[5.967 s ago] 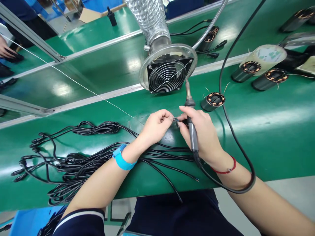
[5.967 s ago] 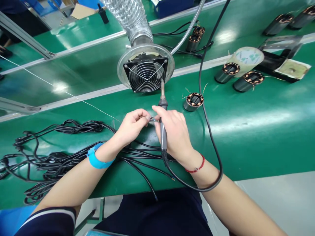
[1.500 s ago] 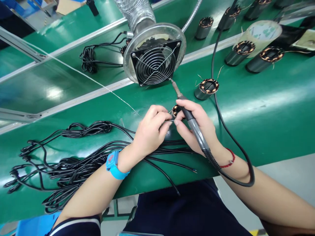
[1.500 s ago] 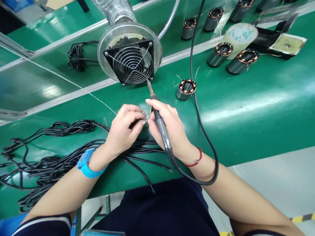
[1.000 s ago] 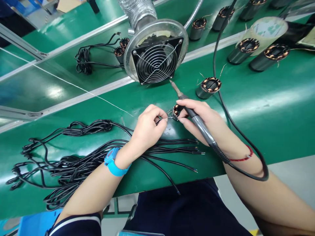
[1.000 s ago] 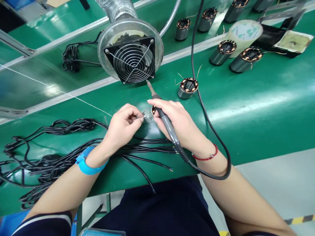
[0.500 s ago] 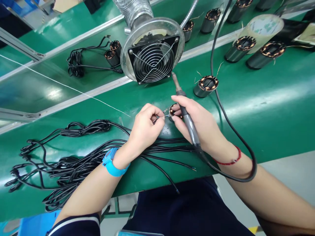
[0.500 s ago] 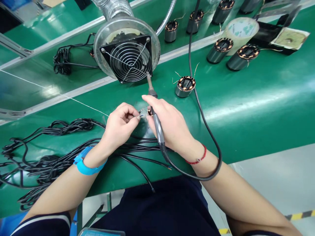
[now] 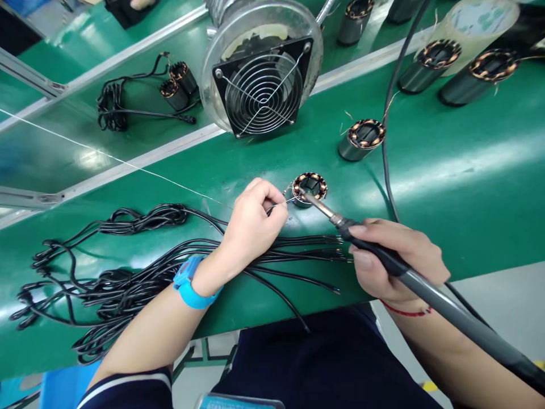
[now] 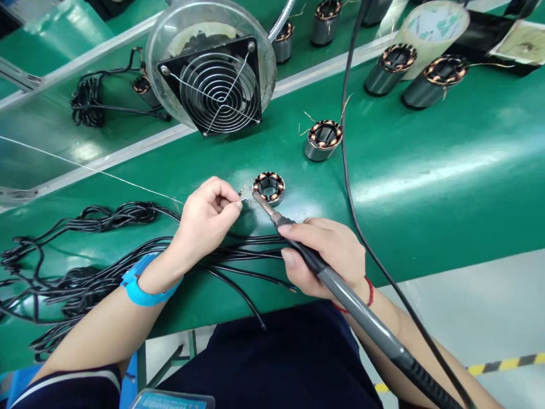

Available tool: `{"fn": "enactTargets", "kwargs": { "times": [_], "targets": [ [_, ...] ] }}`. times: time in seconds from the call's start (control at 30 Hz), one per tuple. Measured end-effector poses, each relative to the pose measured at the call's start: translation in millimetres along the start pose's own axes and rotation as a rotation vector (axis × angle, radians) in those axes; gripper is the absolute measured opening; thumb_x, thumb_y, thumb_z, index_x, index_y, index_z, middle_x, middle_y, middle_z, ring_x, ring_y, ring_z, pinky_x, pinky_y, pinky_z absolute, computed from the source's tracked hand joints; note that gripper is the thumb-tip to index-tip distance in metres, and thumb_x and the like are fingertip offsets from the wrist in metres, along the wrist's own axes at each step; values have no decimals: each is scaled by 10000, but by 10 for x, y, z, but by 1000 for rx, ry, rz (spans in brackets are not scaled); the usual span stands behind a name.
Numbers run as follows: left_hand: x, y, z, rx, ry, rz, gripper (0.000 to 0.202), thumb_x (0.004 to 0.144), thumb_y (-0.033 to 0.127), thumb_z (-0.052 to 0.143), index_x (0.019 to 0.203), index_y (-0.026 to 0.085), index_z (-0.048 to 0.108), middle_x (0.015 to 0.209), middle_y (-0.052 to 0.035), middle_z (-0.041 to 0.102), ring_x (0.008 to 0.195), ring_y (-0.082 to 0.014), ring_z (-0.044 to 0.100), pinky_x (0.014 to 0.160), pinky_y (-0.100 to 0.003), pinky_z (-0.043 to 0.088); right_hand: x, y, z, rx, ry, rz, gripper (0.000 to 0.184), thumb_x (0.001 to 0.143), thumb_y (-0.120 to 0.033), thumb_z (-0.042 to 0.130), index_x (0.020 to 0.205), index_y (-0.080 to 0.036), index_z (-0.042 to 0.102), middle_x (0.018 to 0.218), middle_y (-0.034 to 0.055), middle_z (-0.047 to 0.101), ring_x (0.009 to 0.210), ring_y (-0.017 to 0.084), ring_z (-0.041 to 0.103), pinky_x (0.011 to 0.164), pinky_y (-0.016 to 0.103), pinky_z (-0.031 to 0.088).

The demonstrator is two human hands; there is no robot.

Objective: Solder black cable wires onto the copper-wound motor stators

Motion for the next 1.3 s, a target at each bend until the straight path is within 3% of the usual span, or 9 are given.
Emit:
{"fn": "enactTargets", "kwargs": {
  "times": [0.27, 0.87, 1.3],
  "targets": [
    [2, 5, 14, 7, -1, 4, 159, 702, 29, 534, 664, 183, 521, 652, 39, 483, 584, -86, 451, 541, -237, 367, 71, -39, 43, -5, -72, 2, 133, 902, -246, 544, 983, -237, 649, 671, 3, 689, 505, 144, 637, 446, 270, 534],
    [7, -44, 10, -36, -22, -74, 153, 693, 41, 529, 642, 185, 519, 642, 36, 501, 567, -83, 449, 524, -233, 360, -21, 11, 44, 6, -63, 48, 302, 878, -225, 591, 1171, -275, 649, 760, 8, 729, 540, 163, 652, 455, 298, 529],
    [10, -54, 19, -54, -22, -91, 152, 687, 38, 535, 640, 182, 519, 657, 33, 514, 558, -77, 452, 515, -232, 359, -36, 12, 21, 11, -37, 62, 286, 892, -253, 568, 1165, -287, 645, 714, 15, 721, 516, 190, 663, 448, 337, 565]
  ]
}}
Point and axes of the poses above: each hand's wrist, its own x-axis towards the middle knuckle, its own z-axis out of the palm, y = z × x, the point moved 6 cm from there along x, towards the middle knuckle
